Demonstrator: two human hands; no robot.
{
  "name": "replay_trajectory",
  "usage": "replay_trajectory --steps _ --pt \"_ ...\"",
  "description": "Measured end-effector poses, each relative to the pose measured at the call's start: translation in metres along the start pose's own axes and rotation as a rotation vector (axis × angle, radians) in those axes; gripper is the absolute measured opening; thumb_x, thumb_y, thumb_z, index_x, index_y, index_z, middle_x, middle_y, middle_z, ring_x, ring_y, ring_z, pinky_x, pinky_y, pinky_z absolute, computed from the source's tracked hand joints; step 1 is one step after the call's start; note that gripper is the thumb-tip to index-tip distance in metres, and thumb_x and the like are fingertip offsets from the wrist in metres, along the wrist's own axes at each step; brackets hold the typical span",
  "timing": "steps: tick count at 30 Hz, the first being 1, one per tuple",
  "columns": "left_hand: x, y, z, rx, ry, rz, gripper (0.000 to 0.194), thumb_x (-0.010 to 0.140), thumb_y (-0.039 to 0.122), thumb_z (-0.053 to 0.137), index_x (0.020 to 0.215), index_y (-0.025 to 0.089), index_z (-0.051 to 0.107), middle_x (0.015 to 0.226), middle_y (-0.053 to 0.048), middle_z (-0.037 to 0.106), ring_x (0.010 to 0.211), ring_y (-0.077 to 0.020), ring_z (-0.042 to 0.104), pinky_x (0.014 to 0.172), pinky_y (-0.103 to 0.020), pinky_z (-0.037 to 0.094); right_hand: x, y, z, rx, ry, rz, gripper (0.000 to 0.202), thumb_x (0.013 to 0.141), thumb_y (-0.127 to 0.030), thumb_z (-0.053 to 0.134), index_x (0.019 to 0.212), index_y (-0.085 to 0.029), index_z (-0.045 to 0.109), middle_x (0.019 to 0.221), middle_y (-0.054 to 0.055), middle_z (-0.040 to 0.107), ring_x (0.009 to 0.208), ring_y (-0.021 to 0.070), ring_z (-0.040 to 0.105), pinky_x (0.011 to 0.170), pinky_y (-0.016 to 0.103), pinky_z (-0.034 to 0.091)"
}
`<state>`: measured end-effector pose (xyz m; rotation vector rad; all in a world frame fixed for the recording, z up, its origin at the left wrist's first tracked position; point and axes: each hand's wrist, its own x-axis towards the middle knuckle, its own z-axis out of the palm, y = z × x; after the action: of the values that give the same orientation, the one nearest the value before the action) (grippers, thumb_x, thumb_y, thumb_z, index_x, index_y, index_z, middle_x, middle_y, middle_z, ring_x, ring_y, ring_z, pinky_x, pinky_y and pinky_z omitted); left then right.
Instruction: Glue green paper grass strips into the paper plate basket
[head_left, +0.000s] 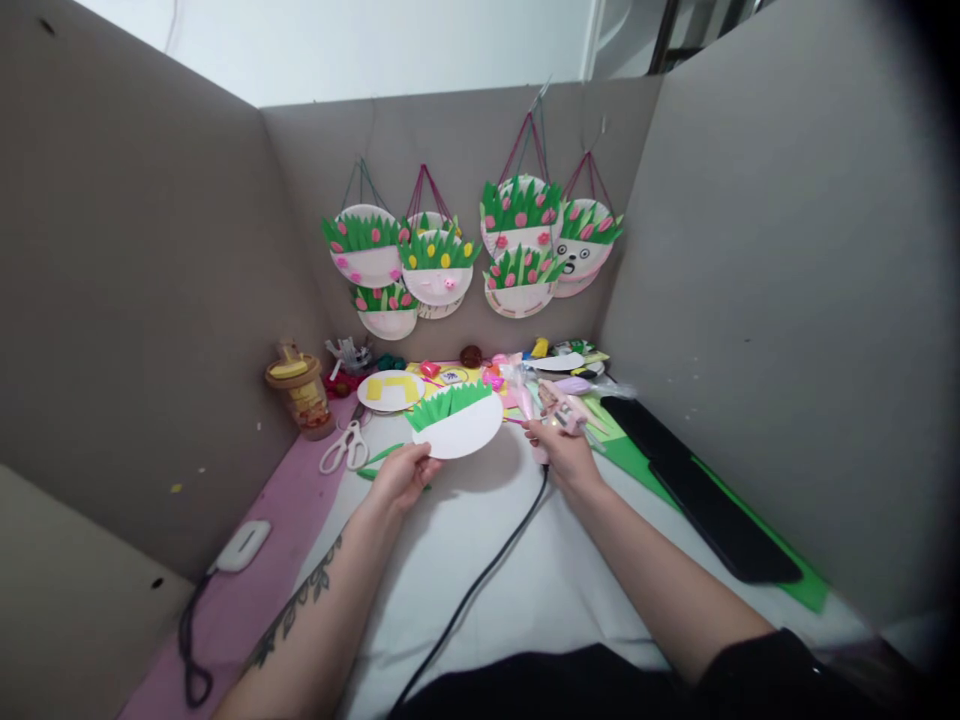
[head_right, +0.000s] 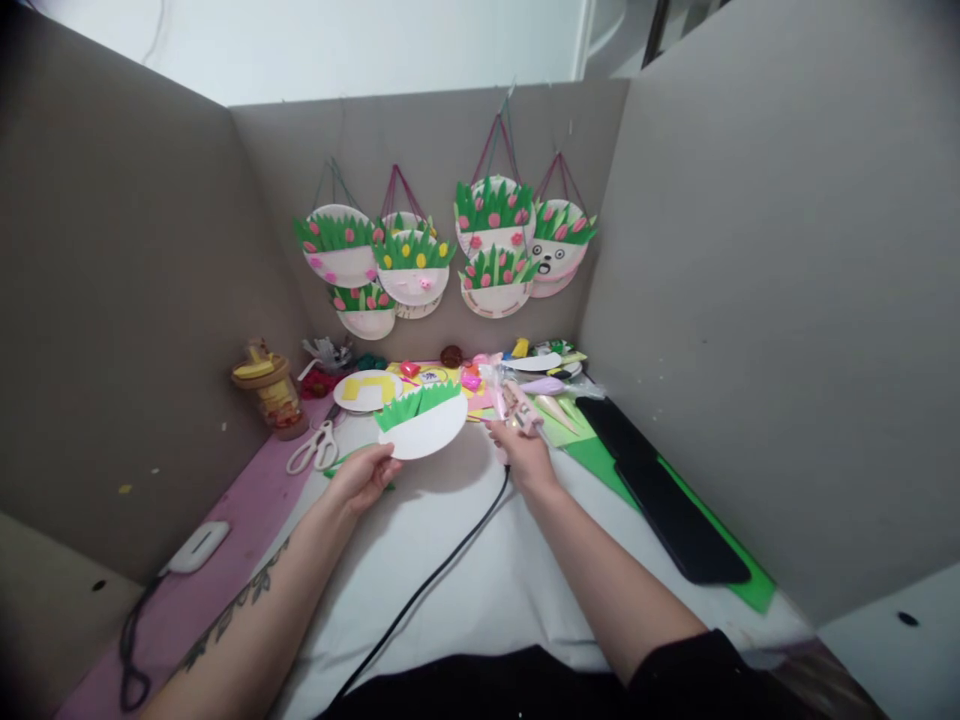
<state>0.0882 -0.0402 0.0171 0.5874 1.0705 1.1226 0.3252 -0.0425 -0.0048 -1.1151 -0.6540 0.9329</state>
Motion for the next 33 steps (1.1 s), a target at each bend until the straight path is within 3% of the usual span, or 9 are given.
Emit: replay_trajectory --steps 4,9,11,14,17,23,25,29,33 --pt "-0.006 -0.008 0.005 0.11 -0.148 0.066 0.013 0.078 0.009 0.058 0.09 0.008 0.063 0.074 -0.007 0.069 0.051 -0.0064 0.059 0.05 -0.015 0.053 -0.009 0.001 0.007 0.07 -0.072 0.031 0.03 0.045 -0.026 0.082 0.066 -0.013 0.066 0.058 0.001 0.065 0.052 0.0126 0.056 0.048 0.024 0.045" --pt "-0.004 0.002 -0.005 0.399 -0.268 0.211 0.028 0.079 0.032 0.06 0.099 0.013 0.063 0.093 -0.01 0.07 0.069 -0.0126 0.065 0.06 -0.021 0.052 -0.011 -0.003 0.011 0.145 0.028 0.076 0.031 0.038 -0.014 0.078 0.064 -0.014 0.062 0.055 -0.002 0.061 0.047 0.0112 0.054 0.038 0.02 0.04" --pt "0.001 0.017 -0.021 0.652 -0.121 0.401 0.033 0.082 0.037 0.052 0.103 0.014 0.063 0.099 -0.011 0.069 0.078 -0.0167 0.065 0.064 -0.025 0.051 -0.009 -0.007 0.01 0.167 0.054 0.042 0.028 0.038 -0.013 0.076 0.062 -0.014 0.06 0.053 -0.003 0.059 0.044 0.01 0.051 0.034 0.019 0.037" --pt "0.012 0.038 -0.05 1.209 0.314 0.667 0.023 0.079 0.025 0.051 0.091 0.015 0.068 0.093 -0.01 0.069 0.086 -0.0216 0.062 0.076 -0.031 0.047 -0.004 -0.01 0.006 0.177 0.083 0.01 0.026 0.039 -0.013 0.074 0.059 -0.014 0.058 0.05 -0.005 0.055 0.04 0.0077 0.047 0.031 0.017 0.031" --pt "0.024 0.043 -0.069 1.547 0.375 0.627 0.018 0.076 0.024 0.055 0.084 0.018 0.07 0.092 -0.01 0.069 0.089 -0.0235 0.061 0.08 -0.031 0.044 -0.002 -0.01 0.006 0.175 0.108 0.009 0.027 0.039 -0.013 0.074 0.059 -0.015 0.057 0.051 -0.005 0.055 0.041 0.0072 0.047 0.032 0.017 0.031" --pt "0.03 0.038 -0.068 1.624 0.278 0.632 0.017 0.074 0.021 0.055 0.08 0.015 0.069 0.091 -0.012 0.067 0.09 -0.0233 0.058 0.082 -0.031 0.041 -0.004 -0.007 0.005 0.156 0.099 0.009 0.028 0.039 -0.014 0.075 0.063 -0.014 0.06 0.054 -0.003 0.059 0.045 0.0092 0.052 0.035 0.018 0.037" --pt "0.024 0.04 -0.066 1.612 0.137 0.643 0.017 0.075 0.024 0.054 0.079 0.017 0.069 0.089 -0.009 0.067 0.085 -0.0207 0.058 0.078 -0.028 0.042 -0.003 -0.006 0.004 0.147 0.093 -0.011 0.03 0.04 -0.016 0.076 0.065 -0.015 0.059 0.055 -0.003 0.059 0.045 0.0096 0.053 0.035 0.018 0.037" --pt "0.008 0.039 -0.06 1.609 -0.305 0.558 0.014 0.067 0.023 0.063 0.078 0.019 0.07 0.083 -0.003 0.066 0.078 -0.0179 0.058 0.07 -0.024 0.041 -0.001 -0.002 0.002 0.099 0.096 -0.033 0.032 0.041 -0.02 0.078 0.066 -0.015 0.059 0.055 -0.002 0.06 0.047 0.0124 0.056 0.035 0.019 0.038" --pt "0.002 0.032 -0.055 1.664 -0.317 0.481 0.012 0.064 0.017 0.063 0.074 0.018 0.069 0.079 -0.003 0.065 0.074 -0.0172 0.058 0.065 -0.023 0.04 0.002 0.002 0.001 0.098 0.098 -0.039 0.033 0.041 -0.021 0.079 0.067 -0.015 0.06 0.057 -0.001 0.061 0.05 0.0135 0.058 0.038 0.02 0.042"
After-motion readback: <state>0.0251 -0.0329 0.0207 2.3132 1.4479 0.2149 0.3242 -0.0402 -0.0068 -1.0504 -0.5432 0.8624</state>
